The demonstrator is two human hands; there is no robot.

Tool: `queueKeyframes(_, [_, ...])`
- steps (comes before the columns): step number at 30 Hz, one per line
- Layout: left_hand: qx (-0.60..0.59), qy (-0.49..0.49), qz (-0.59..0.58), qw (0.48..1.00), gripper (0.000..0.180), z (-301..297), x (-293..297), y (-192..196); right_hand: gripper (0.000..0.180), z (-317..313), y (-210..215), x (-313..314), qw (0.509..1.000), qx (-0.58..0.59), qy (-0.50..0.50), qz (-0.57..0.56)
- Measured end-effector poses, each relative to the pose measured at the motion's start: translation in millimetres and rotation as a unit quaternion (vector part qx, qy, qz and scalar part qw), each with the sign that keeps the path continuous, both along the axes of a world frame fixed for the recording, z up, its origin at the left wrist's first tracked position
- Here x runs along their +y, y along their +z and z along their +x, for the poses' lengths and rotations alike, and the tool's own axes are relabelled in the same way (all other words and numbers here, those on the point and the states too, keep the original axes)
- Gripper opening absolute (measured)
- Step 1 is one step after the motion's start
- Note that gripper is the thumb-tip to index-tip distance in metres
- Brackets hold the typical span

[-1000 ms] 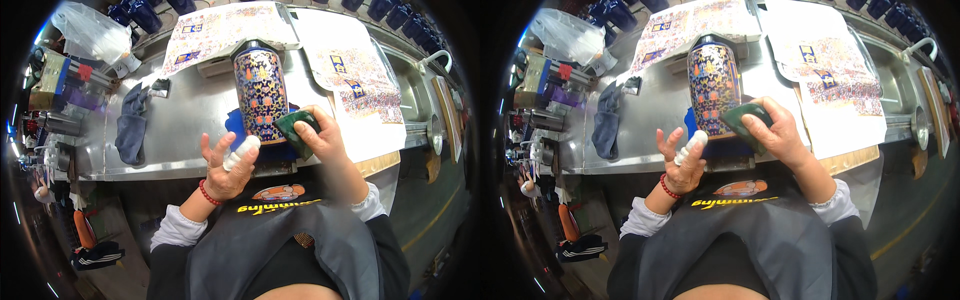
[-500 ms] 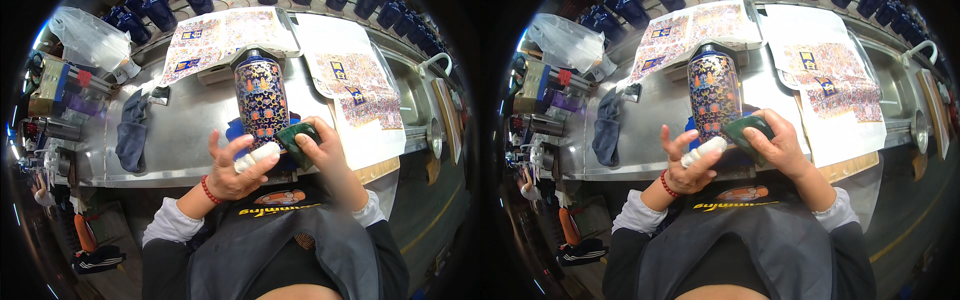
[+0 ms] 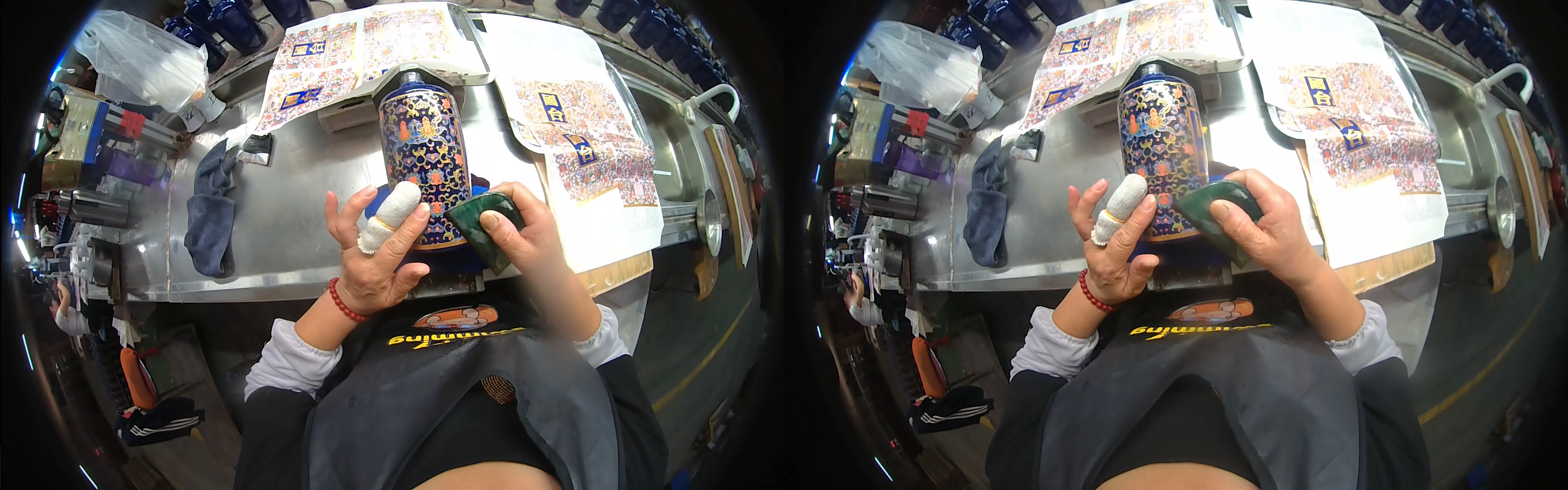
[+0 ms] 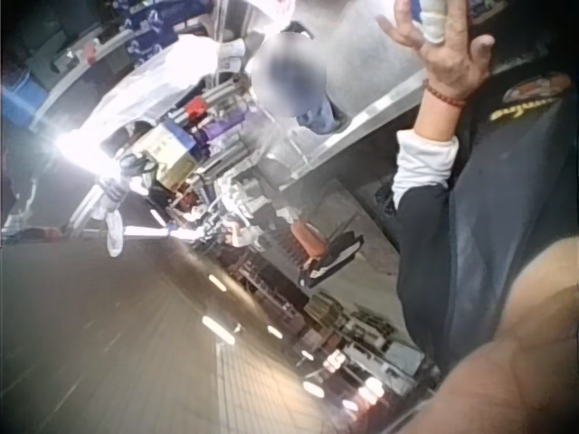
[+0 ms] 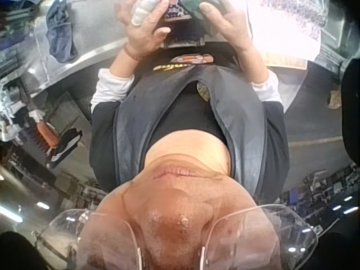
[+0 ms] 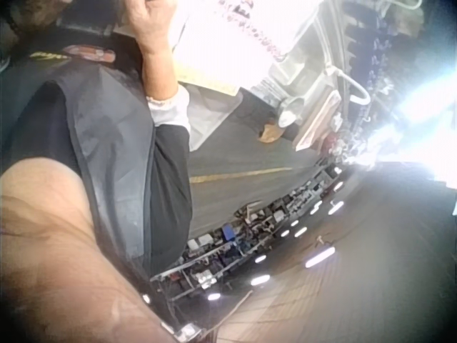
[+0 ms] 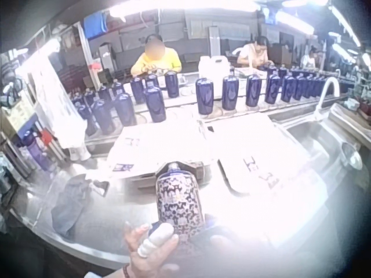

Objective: The person applies small decorative pieces to a blue ceramic vase using a green tool and a bandaged finger. They rotate the vase to access different areas and repeatedly press the pieces onto the surface.

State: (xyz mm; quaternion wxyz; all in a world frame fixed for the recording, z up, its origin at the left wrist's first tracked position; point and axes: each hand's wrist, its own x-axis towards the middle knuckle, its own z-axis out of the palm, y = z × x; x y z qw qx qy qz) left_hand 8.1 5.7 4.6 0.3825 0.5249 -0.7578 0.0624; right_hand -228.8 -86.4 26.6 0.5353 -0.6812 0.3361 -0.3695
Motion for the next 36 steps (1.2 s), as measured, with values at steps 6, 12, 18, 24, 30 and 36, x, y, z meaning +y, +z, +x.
queueKeyframes(6, [0.018, -0.006, -0.002, 1.000, 0.061, 1, -1, -1, 0.020, -1, 17, 2, 0.999, -0.017, -0.007, -0.035])
queueKeyframes(12, [0.000, -0.002, -0.016, 1.000, 0.059, 2, 3, -5, 0.044, 1, 39, -4, 0.891, 0.147, 0.028, -0.428])
queueKeyframes(18, [-0.015, -0.002, -0.043, 0.999, 0.052, 5, 2, -7, 0.050, 8, 39, 7, 0.857, 0.220, 0.050, -0.464])
queueKeyframes(24, [-0.025, -0.003, -0.050, 0.998, 0.049, 8, 1, -8, 0.050, 9, 38, 8, 0.855, 0.242, 0.035, -0.458])
queueKeyframes(30, [-0.009, -0.008, -0.048, 0.999, 0.047, 9, 0, -7, 0.054, 21, 36, 4, 0.927, 0.185, -0.011, -0.325])
queueKeyframes(36, [-0.009, -0.007, -0.047, 0.999, 0.046, 10, -1, -11, 0.071, 33, 31, -3, 0.948, 0.182, -0.024, -0.260])
